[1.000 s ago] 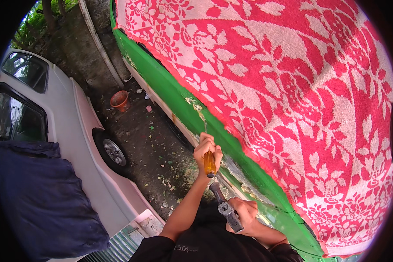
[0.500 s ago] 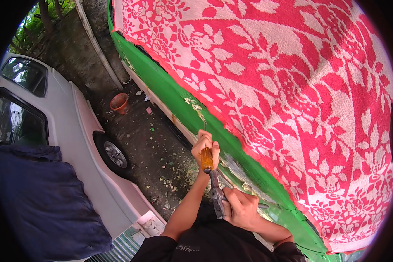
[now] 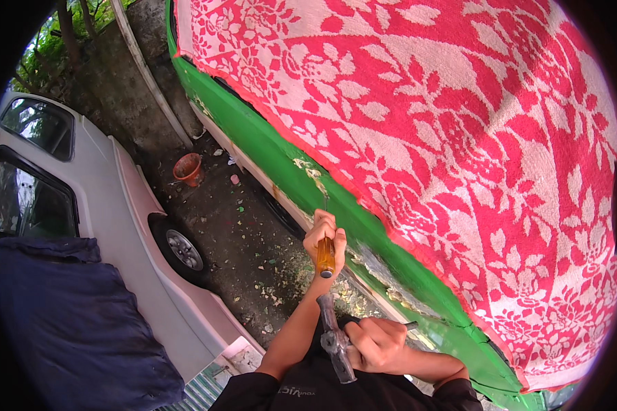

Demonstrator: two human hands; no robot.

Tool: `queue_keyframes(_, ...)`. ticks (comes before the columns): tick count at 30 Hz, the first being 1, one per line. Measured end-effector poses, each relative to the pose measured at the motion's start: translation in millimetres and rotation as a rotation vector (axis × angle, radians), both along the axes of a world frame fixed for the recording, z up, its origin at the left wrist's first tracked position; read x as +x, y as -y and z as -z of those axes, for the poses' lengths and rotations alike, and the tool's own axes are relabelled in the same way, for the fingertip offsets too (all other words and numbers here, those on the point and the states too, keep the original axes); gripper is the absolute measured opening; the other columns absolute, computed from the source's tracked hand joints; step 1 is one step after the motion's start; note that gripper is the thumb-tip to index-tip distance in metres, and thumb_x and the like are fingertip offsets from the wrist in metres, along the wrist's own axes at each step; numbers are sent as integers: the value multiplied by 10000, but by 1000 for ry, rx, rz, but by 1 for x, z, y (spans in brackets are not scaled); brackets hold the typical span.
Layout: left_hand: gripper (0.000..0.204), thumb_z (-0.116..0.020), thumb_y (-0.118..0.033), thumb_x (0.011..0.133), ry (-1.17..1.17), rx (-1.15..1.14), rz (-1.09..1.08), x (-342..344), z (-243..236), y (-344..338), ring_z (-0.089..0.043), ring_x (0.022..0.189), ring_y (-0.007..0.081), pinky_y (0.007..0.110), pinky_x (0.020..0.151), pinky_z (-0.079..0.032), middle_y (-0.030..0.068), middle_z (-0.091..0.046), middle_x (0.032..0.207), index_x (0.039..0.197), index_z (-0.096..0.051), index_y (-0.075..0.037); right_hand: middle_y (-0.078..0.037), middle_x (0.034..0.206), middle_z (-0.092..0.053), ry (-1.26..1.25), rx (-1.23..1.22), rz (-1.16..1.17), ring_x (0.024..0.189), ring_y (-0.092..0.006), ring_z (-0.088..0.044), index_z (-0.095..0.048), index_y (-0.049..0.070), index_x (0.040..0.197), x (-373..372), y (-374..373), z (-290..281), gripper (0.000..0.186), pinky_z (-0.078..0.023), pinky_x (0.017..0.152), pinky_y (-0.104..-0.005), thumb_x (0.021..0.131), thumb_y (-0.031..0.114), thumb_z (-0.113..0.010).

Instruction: The person scrapes a green vehicle panel with a chisel and hammer, then ignites a blowtorch and applies heat to the same area. The person works on a narrow section of the panel while a patterned cloth covers the upper surface.

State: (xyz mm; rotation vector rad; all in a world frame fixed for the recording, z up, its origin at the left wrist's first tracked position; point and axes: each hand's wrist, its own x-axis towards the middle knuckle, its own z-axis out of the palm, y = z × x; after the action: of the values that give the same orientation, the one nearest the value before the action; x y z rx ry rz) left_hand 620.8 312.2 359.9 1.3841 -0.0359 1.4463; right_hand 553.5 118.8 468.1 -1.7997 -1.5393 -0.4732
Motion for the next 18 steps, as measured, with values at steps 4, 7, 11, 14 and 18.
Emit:
queue_keyframes(4,345,-592,33,825,13,39,3,1,-1,2,-338,717,222,364,630,-324,43,-311,670,691,-288,-62,20,648,-438,-75,-116,91,458,-108,-517,-665,87,989,2,-15,0,316,-404,405,-260,680,117,-722)
queue_keyframes(7,335,-583,52,808,5,-32,10,-1,1,1,-347,721,225,365,635,-330,46,-314,672,698,-286,-59,27,647,-427,-4,1,-53,457,-103,-511,-670,77,968,-7,-3,-12,305,-402,406,-254,670,119,-722)
queue_keyframes(11,325,-578,73,783,-14,-42,-1,1,-1,4,-362,729,227,367,639,-340,51,-320,675,704,-289,-54,-78,721,-589,-197,-256,151,513,-264,-599,-596,34,1135,8,-13,-10,357,-450,450,-363,814,110,-730)
queue_keyframes(14,325,-576,83,778,-19,-48,-20,3,-4,4,-362,732,217,360,648,-337,45,-321,673,699,-291,-53,-14,660,-488,-94,-76,32,486,-151,-571,-645,50,1035,5,-3,-20,290,-432,413,-320,787,164,-742)
queue_keyframes(18,326,-570,84,787,-76,-45,-13,4,-11,14,-341,735,199,355,670,-325,32,-325,677,689,-292,-56,-34,671,-517,-145,-192,142,508,-185,-597,-629,43,1069,14,-5,-1,297,-442,435,-330,814,151,-737)
